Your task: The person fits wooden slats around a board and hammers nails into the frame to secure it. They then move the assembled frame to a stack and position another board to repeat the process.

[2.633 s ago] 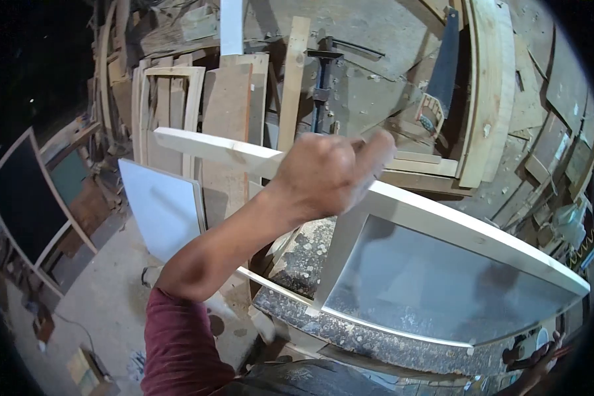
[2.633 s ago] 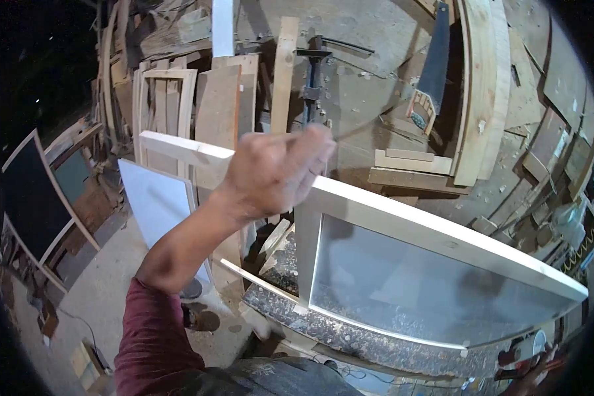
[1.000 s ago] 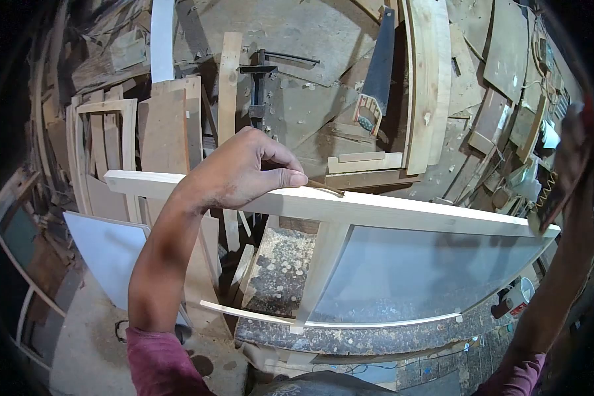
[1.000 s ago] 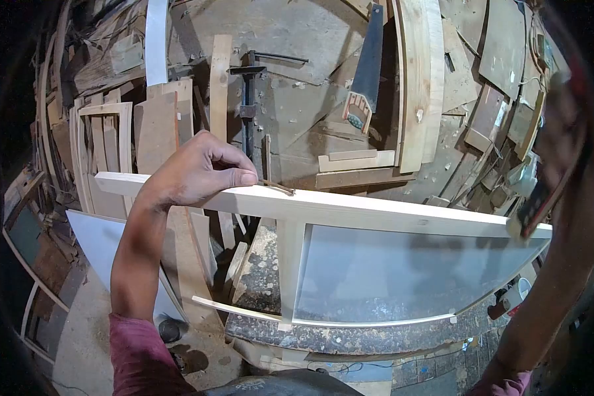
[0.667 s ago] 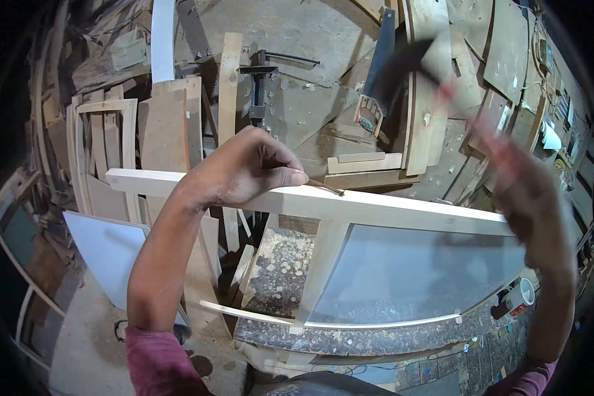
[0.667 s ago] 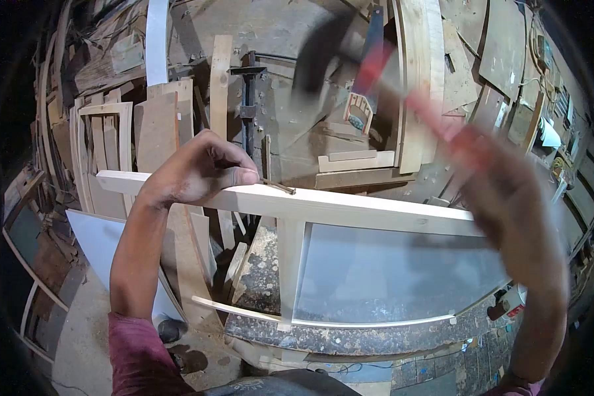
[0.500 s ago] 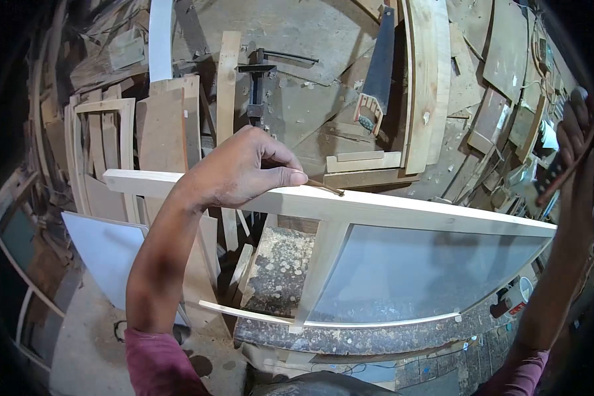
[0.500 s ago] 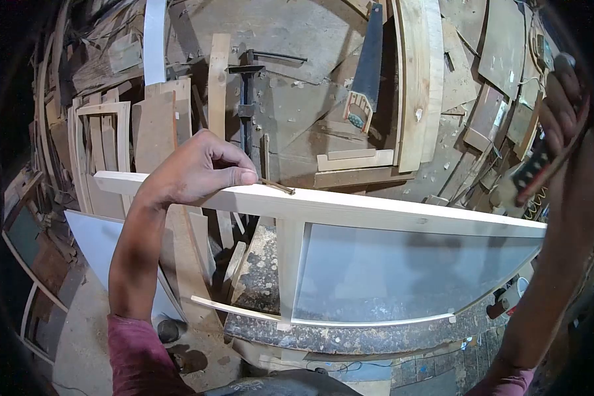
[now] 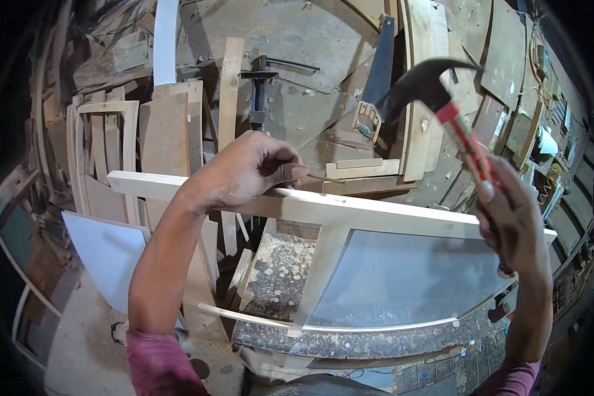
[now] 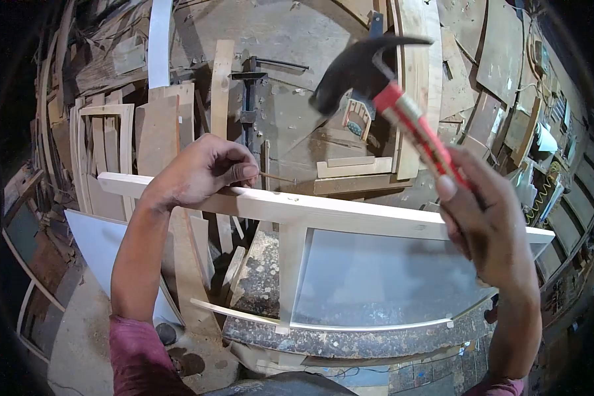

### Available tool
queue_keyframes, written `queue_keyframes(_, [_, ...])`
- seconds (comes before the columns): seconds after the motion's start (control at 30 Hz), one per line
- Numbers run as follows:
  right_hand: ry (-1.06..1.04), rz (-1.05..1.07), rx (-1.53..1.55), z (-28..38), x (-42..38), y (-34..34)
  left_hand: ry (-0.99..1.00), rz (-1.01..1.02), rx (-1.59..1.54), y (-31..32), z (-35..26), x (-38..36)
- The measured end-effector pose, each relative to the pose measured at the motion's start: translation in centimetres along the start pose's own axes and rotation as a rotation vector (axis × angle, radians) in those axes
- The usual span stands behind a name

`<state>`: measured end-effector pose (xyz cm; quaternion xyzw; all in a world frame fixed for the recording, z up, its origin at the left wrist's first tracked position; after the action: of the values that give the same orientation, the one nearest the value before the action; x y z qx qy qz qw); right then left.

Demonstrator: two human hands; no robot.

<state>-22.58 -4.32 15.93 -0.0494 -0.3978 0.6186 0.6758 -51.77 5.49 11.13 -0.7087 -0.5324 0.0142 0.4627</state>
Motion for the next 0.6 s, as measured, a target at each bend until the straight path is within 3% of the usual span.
queue_keyframes(0.13, [0.104, 0.107, -0.108, -0.2, -0.4, 1.5, -0.022, 0.029, -0.108, -0.1, 0.2, -0.2])
queue_keyframes(0.4, [0.085, 0.145, -0.114, -0.2, 0.1, 2.6, -0.101, 0.052, -0.129, 0.0, 1.0, 0.0])
queue_keyframes(0.6, [0.011, 0.355, -0.313, -0.2, 0.4, 3.6, -0.025, 0.080, -0.084, -0.2, 0.7, 0.4])
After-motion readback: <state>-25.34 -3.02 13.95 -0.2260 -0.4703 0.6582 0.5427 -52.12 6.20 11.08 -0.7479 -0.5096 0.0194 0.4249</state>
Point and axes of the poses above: each hand's wrist, its own x-axis towards the middle knuckle, its own y-axis out of the palm, z = x × y, the point moved 5 cm from there along x, towards the middle knuckle, and after that the axes turned 1 degree about y, right-handed, at the moved point
